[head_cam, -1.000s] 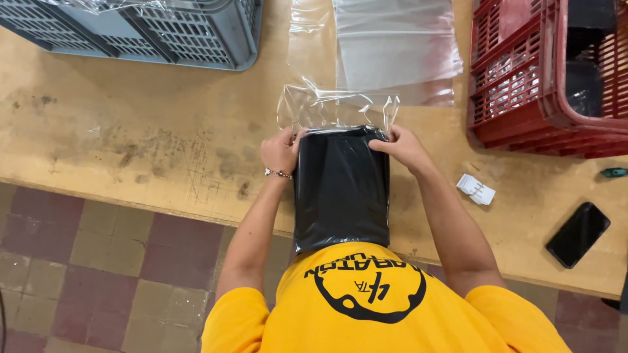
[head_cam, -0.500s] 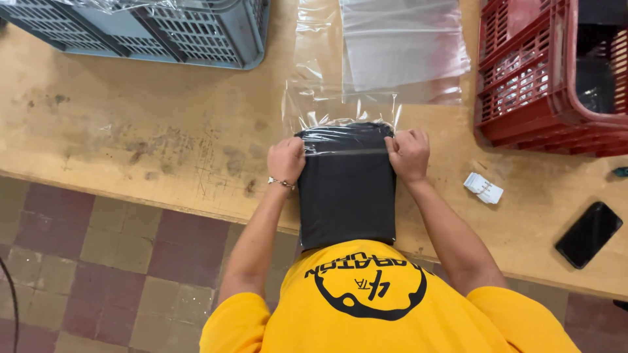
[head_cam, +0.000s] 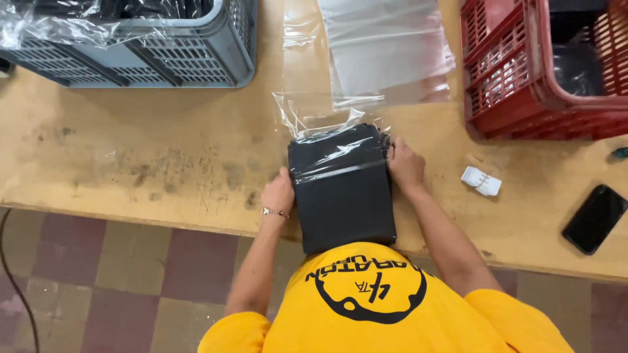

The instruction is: The person repeatedly picks black rectangular items from a red basket, places them into clear plastic bags, seals the bags, and affixes small white labels. The labeled packages are then placed into a gray basket on the table.

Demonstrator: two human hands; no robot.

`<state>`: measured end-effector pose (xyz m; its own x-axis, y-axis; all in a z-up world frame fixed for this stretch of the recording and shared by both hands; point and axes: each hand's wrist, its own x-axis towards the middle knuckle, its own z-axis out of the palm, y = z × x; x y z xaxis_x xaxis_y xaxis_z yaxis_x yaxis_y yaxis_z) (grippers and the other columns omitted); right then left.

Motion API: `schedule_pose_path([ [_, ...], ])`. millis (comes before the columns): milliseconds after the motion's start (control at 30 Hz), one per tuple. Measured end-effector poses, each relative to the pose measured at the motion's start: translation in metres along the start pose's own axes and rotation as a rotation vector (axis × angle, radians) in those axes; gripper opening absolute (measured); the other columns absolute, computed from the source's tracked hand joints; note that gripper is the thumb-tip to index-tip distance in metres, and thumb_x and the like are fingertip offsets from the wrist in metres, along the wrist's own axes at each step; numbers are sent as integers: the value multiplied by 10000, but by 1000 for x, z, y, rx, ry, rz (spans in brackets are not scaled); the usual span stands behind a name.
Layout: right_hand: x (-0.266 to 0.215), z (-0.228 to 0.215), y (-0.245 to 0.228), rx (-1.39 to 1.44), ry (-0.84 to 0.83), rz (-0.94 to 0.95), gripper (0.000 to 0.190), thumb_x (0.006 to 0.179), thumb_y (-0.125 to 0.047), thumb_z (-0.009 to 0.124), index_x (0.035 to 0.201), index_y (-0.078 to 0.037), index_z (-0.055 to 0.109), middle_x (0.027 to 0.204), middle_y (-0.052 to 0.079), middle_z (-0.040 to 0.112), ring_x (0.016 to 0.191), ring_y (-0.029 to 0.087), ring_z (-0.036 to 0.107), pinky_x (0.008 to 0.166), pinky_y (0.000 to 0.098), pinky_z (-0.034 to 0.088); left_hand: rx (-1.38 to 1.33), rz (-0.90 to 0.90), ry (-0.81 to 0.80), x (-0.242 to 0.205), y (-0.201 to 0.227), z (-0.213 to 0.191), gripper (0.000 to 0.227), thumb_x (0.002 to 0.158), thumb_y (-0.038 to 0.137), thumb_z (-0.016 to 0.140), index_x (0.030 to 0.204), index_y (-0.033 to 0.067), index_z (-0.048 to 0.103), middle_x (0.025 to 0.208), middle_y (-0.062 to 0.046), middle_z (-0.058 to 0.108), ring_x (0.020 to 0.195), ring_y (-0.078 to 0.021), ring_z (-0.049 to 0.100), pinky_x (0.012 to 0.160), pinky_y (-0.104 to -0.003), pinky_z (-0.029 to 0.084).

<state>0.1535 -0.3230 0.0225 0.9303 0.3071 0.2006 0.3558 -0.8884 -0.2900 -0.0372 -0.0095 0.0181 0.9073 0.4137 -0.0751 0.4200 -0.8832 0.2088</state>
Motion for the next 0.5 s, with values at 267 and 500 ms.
schedule_pose_path([
  [267, -69, -13, 23, -219, -498, -61, 202, 987, -333, 443, 1054, -180, 554, 832, 129, 747, 842, 395, 768, 765, 569, 592, 75, 309, -68, -87, -24, 40, 279, 910, 186, 472, 1165, 91, 533, 713, -81, 709, 671, -279, 753, 571, -424, 606],
  [500, -169, -39, 12, -92, -306, -102, 233, 949, -236, 473, 1123, -197, 624, 783, 116, 737, 821, 338, 761, 695, 507, 579, -52, 227, -197, -159, -22, 39, 185, 924, 219, 456, 1058, 103, 510, 731, -135, 705, 670, -367, 749, 635, -489, 616],
])
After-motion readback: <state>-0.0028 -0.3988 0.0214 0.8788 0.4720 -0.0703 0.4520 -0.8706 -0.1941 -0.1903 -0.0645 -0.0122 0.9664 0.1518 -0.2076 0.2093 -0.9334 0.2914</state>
